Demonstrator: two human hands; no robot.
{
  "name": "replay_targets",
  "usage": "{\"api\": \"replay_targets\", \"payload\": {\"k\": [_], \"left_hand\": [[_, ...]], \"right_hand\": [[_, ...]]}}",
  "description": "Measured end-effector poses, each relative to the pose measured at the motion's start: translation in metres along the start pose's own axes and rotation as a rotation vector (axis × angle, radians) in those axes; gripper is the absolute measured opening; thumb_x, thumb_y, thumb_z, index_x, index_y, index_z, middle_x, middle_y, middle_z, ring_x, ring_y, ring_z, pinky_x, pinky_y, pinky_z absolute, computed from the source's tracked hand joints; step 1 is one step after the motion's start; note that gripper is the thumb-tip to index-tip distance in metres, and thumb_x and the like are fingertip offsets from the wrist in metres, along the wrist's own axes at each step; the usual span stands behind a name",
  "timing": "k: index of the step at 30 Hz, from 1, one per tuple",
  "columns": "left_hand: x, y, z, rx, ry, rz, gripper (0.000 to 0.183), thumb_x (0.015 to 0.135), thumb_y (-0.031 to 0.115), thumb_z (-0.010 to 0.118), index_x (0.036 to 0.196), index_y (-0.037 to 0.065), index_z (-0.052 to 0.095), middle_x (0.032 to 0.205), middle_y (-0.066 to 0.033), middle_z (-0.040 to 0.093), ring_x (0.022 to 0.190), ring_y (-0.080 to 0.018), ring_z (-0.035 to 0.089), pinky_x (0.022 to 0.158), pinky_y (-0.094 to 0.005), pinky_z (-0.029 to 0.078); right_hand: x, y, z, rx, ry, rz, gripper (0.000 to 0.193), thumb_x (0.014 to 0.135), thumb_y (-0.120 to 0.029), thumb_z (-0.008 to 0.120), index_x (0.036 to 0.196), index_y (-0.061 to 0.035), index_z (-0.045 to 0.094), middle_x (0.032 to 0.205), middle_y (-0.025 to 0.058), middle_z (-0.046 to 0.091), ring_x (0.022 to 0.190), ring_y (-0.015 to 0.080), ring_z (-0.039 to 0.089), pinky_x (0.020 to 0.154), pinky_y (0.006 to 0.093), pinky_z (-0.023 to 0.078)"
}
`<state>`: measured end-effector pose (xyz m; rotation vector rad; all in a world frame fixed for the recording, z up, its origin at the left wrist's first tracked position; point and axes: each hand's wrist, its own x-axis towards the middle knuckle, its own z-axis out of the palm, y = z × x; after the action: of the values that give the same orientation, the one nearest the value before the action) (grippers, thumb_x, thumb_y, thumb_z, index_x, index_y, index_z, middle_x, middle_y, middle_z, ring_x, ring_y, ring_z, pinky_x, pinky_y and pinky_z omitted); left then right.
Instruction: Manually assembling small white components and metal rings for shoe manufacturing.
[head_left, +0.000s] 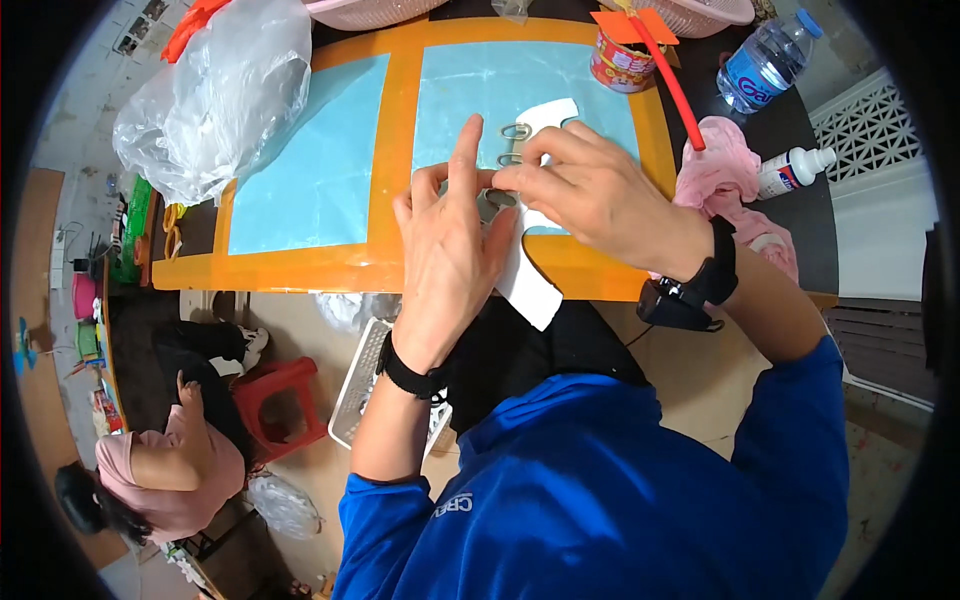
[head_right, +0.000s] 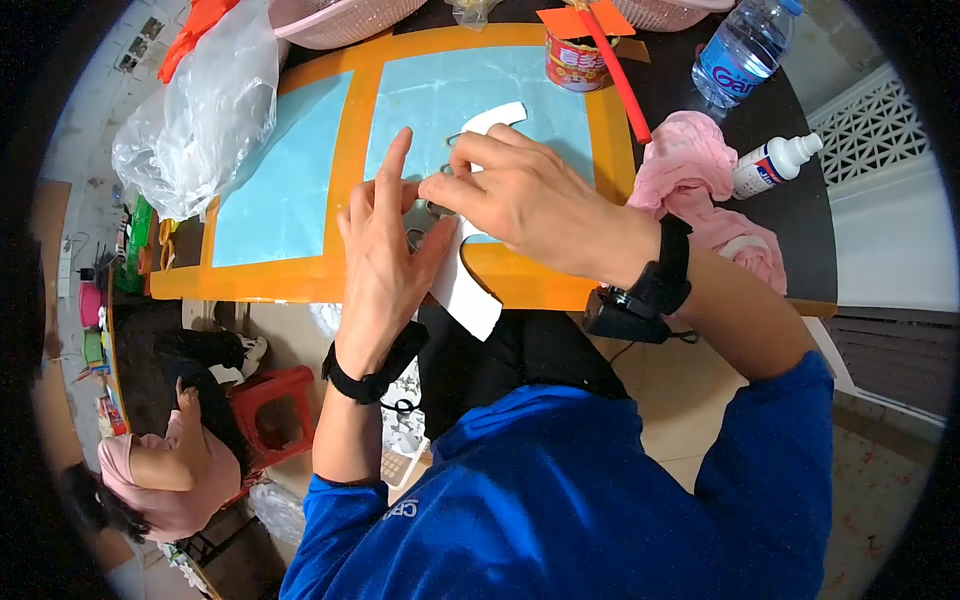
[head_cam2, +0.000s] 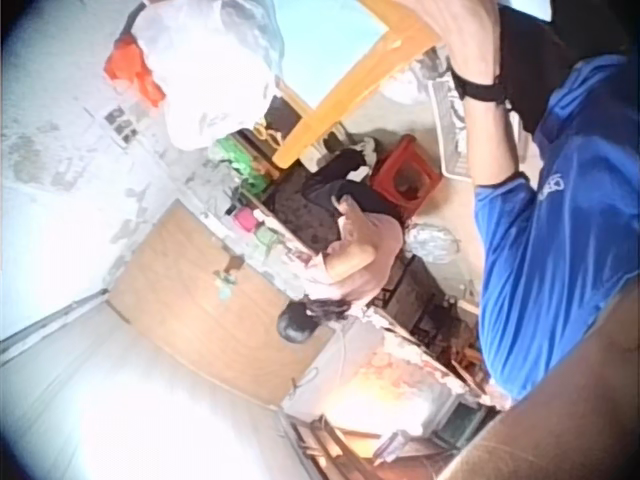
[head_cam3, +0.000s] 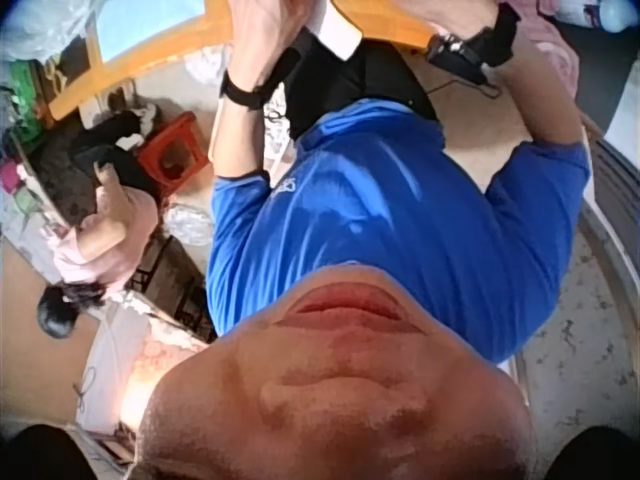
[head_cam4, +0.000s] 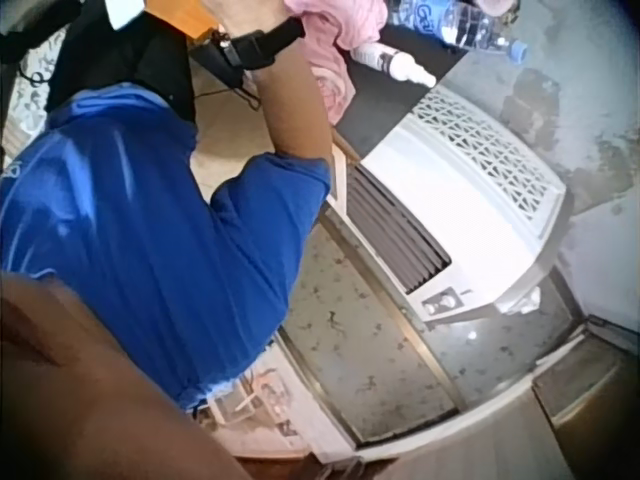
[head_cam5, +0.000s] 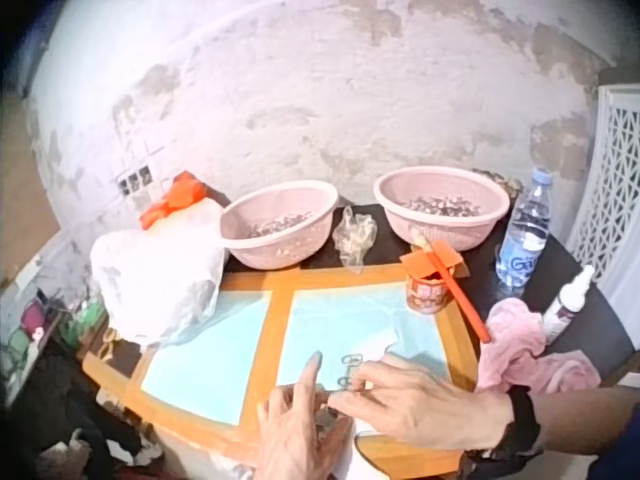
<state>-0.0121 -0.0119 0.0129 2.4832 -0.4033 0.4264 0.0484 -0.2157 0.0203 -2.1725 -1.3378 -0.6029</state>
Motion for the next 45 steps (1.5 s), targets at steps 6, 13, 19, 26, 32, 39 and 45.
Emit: {"api": "replay_targets", "payload": {"k": [6, 13, 19, 26, 32, 39, 45], "left_hand": [[0.002, -0.003, -0.001, -0.076, -0.01, -0.01, 0.095, 0.087, 0.007, 0.082, 0.168, 0.006, 0.034, 0.118, -0.0056, 0.077, 0.119, -0.0302, 0.058, 0.101, -0.0463, 0.038], [0.003, -0.004, -0.004, -0.069, -0.027, 0.012, 0.094, 0.087, 0.007, 0.082, 0.168, 0.004, 0.033, 0.119, -0.0035, 0.079, 0.118, -0.0312, 0.058, 0.103, -0.0468, 0.038], [0.002, -0.008, 0.001, -0.117, -0.004, -0.001, 0.095, 0.087, 0.006, 0.084, 0.168, 0.011, 0.037, 0.117, -0.0061, 0.073, 0.112, -0.0274, 0.059, 0.104, -0.0459, 0.04], [0.005, -0.007, -0.004, -0.114, -0.051, -0.022, 0.094, 0.086, 0.006, 0.079, 0.167, 0.003, 0.034, 0.12, -0.0017, 0.078, 0.118, -0.0303, 0.058, 0.104, -0.0466, 0.038], [0.004, -0.01, -0.004, -0.147, -0.042, -0.012, 0.089, 0.091, 0.005, 0.076, 0.168, 0.002, 0.032, 0.115, 0.0008, 0.079, 0.117, -0.0285, 0.057, 0.105, -0.0452, 0.037], [0.003, 0.003, 0.003, -0.015, 0.063, -0.023, 0.092, 0.089, 0.014, 0.084, 0.168, 0.006, 0.037, 0.112, 0.0045, 0.08, 0.112, -0.0243, 0.06, 0.106, -0.0442, 0.038], [0.002, 0.008, 0.006, 0.083, 0.081, 0.011, 0.098, 0.084, 0.01, 0.084, 0.169, 0.007, 0.035, 0.111, 0.0043, 0.079, 0.116, -0.0253, 0.059, 0.107, -0.0454, 0.038]], "right_hand": [[0.01, 0.005, 0.004, -0.062, -0.031, -0.164, 0.025, 0.086, -0.007, 0.071, 0.111, -0.0085, 0.066, 0.095, 0.0064, 0.057, 0.093, 0.0262, 0.059, 0.082, 0.0357, 0.052], [0.008, 0.004, 0.008, -0.01, -0.046, -0.095, 0.029, 0.082, -0.002, 0.073, 0.109, -0.0074, 0.064, 0.098, 0.0094, 0.057, 0.093, 0.0299, 0.059, 0.082, 0.0396, 0.052], [0.008, 0.0, 0.006, 0.055, -0.081, -0.002, 0.03, 0.081, 0.001, 0.072, 0.108, -0.0073, 0.062, 0.102, 0.0114, 0.058, 0.093, 0.0323, 0.06, 0.082, 0.0425, 0.052], [-0.003, -0.004, 0.0, 0.044, -0.089, 0.025, 0.027, 0.086, -0.004, 0.07, 0.113, -0.0055, 0.066, 0.103, 0.0102, 0.064, 0.096, 0.0321, 0.064, 0.081, 0.042, 0.053], [-0.016, -0.014, -0.022, -0.017, -0.182, 0.02, 0.029, 0.089, -0.007, 0.067, 0.118, -0.0034, 0.067, 0.107, 0.0124, 0.067, 0.101, 0.0326, 0.065, 0.086, 0.0417, 0.054], [-0.023, -0.014, -0.024, 0.029, -0.168, 0.046, 0.034, 0.083, 0.0, 0.07, 0.117, -0.0026, 0.067, 0.11, 0.0172, 0.066, 0.104, 0.0371, 0.064, 0.092, 0.0438, 0.053], [-0.027, -0.009, -0.029, 0.145, -0.117, 0.17, 0.03, 0.088, 0.001, 0.069, 0.118, -0.0051, 0.067, 0.121, 0.016, 0.065, 0.104, 0.0387, 0.064, 0.093, 0.0457, 0.053]]}}
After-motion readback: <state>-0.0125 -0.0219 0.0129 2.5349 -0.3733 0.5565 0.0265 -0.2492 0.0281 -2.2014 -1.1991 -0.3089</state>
